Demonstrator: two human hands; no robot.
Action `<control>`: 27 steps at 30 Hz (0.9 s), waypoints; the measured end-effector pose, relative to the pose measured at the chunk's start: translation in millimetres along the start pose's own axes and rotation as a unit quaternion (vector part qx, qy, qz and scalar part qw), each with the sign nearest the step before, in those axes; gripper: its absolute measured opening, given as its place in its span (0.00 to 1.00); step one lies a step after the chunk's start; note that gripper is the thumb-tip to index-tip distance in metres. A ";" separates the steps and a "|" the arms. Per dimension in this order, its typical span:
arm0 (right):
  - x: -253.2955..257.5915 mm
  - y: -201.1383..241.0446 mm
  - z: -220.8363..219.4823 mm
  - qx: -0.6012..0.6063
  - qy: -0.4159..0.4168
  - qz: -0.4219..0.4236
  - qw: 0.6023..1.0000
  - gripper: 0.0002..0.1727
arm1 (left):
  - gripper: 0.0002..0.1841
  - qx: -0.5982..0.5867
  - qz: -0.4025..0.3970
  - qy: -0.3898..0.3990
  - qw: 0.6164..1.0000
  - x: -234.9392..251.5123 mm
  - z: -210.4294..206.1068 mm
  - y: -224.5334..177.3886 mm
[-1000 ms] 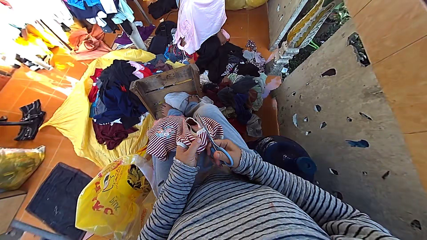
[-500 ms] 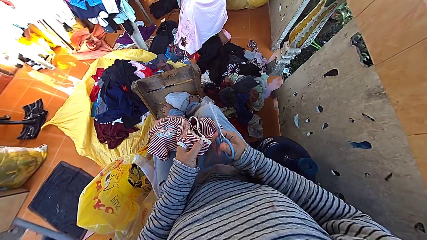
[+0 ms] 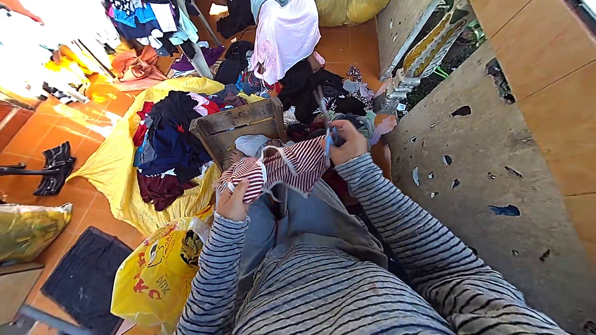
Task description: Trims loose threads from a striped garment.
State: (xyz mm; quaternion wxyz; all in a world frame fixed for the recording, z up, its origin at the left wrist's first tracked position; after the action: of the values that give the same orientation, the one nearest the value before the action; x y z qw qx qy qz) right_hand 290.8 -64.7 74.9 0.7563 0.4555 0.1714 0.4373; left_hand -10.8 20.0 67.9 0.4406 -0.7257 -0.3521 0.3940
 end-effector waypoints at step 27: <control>-124.7 -17.1 -63.6 0.309 0.205 -0.214 0.904 0.26 | 0.06 -0.019 0.202 0.154 0.967 -41.9 -59.3 103.6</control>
State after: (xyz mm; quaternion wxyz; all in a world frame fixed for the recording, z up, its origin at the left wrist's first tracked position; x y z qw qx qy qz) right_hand 188.0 -135.8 9.7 0.6016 0.5189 0.5421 0.2737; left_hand 40.0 -75.1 1.7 0.3870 -0.8418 -0.1333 0.3518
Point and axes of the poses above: each hand's wrist, its own x-axis towards the middle knuckle, its own z-axis out of the back of the hand, y = z × x, the point moved 9 cm from there along x, towards the middle knuckle, and after that the axes turned 9 degrees about y, right-handed, at the moved point
